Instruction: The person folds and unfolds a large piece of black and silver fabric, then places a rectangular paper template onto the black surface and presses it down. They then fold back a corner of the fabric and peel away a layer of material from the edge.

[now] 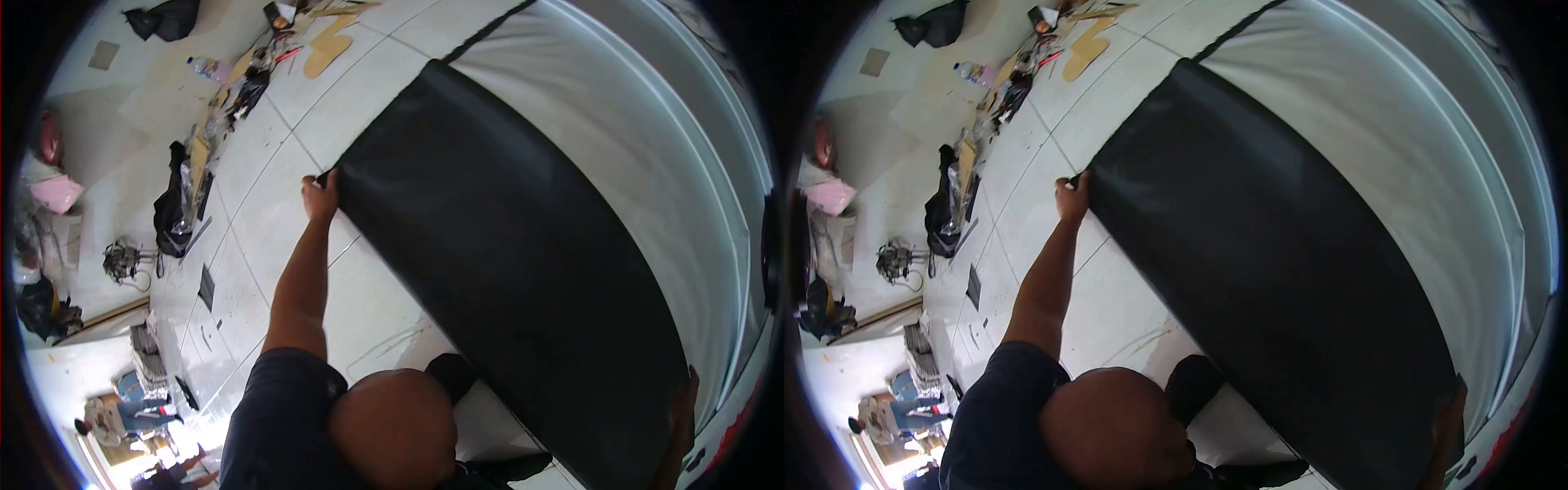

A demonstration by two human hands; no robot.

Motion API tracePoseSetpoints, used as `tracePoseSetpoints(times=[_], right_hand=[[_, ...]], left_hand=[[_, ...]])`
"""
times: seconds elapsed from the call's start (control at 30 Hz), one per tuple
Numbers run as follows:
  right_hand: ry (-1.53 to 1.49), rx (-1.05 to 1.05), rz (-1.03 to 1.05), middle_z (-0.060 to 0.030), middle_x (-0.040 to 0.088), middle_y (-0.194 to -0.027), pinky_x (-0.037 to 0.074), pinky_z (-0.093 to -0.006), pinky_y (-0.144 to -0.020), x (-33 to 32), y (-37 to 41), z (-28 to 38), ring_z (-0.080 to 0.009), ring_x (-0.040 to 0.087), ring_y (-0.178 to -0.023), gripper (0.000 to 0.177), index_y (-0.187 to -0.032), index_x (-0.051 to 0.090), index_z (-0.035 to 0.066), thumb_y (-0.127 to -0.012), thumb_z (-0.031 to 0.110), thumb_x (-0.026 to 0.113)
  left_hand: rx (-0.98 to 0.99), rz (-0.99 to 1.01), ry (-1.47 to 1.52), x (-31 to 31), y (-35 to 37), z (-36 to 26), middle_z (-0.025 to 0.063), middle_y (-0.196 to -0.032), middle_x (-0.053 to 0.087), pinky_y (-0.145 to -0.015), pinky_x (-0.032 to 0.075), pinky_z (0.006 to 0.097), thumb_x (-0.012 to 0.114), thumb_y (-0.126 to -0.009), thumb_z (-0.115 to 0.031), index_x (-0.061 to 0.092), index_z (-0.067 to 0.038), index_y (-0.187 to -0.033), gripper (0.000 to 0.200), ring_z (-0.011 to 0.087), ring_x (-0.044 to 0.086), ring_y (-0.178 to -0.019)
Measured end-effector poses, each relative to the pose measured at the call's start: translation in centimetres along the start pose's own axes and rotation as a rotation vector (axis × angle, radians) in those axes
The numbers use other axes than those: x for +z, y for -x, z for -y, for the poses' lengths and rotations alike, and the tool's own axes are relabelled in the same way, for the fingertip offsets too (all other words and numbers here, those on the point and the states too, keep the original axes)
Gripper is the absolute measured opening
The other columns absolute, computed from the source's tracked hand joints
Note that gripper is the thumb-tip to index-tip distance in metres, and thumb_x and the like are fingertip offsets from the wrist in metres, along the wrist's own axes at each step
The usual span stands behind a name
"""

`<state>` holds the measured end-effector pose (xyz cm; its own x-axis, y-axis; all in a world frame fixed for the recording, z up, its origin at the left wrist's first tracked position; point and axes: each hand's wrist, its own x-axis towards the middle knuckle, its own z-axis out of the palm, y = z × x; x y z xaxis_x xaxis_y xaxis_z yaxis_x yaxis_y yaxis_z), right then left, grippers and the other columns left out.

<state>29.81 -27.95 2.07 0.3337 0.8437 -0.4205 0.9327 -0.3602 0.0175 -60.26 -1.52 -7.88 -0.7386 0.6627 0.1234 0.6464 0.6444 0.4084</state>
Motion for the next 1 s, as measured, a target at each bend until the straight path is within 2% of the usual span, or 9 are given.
tracePoseSetpoints(times=[0.07,0.23,0.3,0.37,0.5,0.57,0.7,0.87,1.0], right_hand=[[-0.029,0.052,0.038,-0.0199,0.048,-0.130,0.036,-0.0404,-0.104,1.3,5.2,-2.8,-0.0348,0.046,-0.123,0.044,-0.135,0.040,0.001,-0.096,0.019,0.044],[-0.144,0.397,0.336,-0.0191,0.060,-0.109,0.045,-0.0463,-0.086,8.0,21.1,-6.3,-0.0352,0.060,-0.099,0.051,-0.121,0.050,0.002,-0.090,0.042,0.056],[-0.168,0.422,0.344,-0.0198,0.061,-0.096,0.049,-0.0442,-0.074,22.4,28.7,-16.1,-0.0344,0.062,-0.086,0.055,-0.125,0.047,0.004,-0.087,0.043,0.059],[-0.644,1.191,0.400,-0.0173,0.060,-0.077,0.048,-0.0430,-0.053,15.8,30.1,-2.5,-0.0325,0.061,-0.065,0.053,-0.116,0.052,0.003,-0.086,0.046,0.060],[-1.864,0.797,-0.045,-0.0105,0.058,-0.092,0.046,-0.0261,-0.049,24.7,35.5,-0.8,-0.0155,0.055,-0.060,0.056,-0.143,0.036,0.019,-0.092,0.029,0.058],[-1.992,1.268,-0.356,-0.0066,0.058,-0.104,0.053,-0.0289,-0.065,21.3,31.9,2.3,-0.0145,0.057,-0.078,0.059,-0.138,0.042,0.018,-0.088,0.040,0.063],[-1.825,1.373,-0.717,-0.0105,0.057,-0.113,0.047,-0.0446,-0.084,22.5,29.8,-0.4,-0.0263,0.055,-0.098,0.055,-0.120,0.049,0.003,-0.083,0.038,0.069],[-1.889,1.387,-0.986,-0.0134,0.055,-0.114,0.045,-0.0458,-0.081,24.4,30.7,-6.4,-0.0275,0.051,-0.105,0.045,-0.115,0.052,0.002,-0.079,0.024,0.068],[-1.830,1.438,-1.083,-0.0113,0.057,-0.107,0.045,-0.0456,-0.080,25.9,32.7,-10.6,-0.0266,0.053,-0.097,0.040,-0.111,0.055,0.003,-0.078,0.024,0.067]], left_hand=[[-0.040,-0.067,0.104,0.6,1.8,1.3,0.0264,-0.106,0.060,-0.084,0.048,0.0422,0.064,-0.080,-0.057,0.049,0.006,-0.118,0.076,0.0354,0.061,-0.097],[-0.228,0.598,0.531,-2.6,11.2,1.3,0.0116,-0.075,0.060,-0.055,0.046,0.0291,0.058,-0.088,-0.047,0.048,0.009,-0.115,0.063,0.0164,0.057,-0.061],[-0.343,0.677,0.680,-4.4,16.5,-0.4,0.0078,-0.074,0.059,-0.056,0.047,0.0320,0.059,-0.089,-0.040,0.047,0.001,-0.117,0.051,0.0162,0.056,-0.059],[-0.434,0.907,0.717,-5.2,19.6,0.0,0.0065,-0.087,0.058,-0.071,0.052,0.0371,0.057,-0.090,-0.034,0.048,-0.005,-0.105,0.033,0.0181,0.057,-0.077],[-0.347,1.092,0.809,-4.3,21.9,2.9,0.0086,-0.112,0.060,-0.083,0.049,0.0390,0.048,-0.095,-0.035,0.052,-0.004,-0.121,0.040,0.0219,0.058,-0.096],[-0.341,0.973,0.712,-2.5,21.0,4.0,0.0084,-0.118,0.059,-0.089,0.044,0.0363,0.050,-0.092,-0.022,0.050,-0.004,-0.125,0.038,0.0192,0.054,-0.107],[-0.564,0.986,0.919,-2.2,19.4,1.8,0.0084,-0.130,0.054,-0.103,0.036,0.0326,0.053,-0.087,-0.001,0.044,0.001,-0.131,0.044,0.0160,0.048,-0.121],[0.843,0.530,0.080,3.9,12.4,8.0,0.0041,-0.117,0.061,-0.087,0.039,0.0317,0.046,-0.094,-0.037,0.058,-0.007,-0.119,0.041,0.0156,0.054,-0.104],[-0.338,0.960,0.884,2.3,10.5,3.2,0.0059,-0.114,0.062,-0.088,0.043,0.0323,0.048,-0.092,-0.030,0.059,-0.004,-0.115,0.036,0.0194,0.057,-0.103]])
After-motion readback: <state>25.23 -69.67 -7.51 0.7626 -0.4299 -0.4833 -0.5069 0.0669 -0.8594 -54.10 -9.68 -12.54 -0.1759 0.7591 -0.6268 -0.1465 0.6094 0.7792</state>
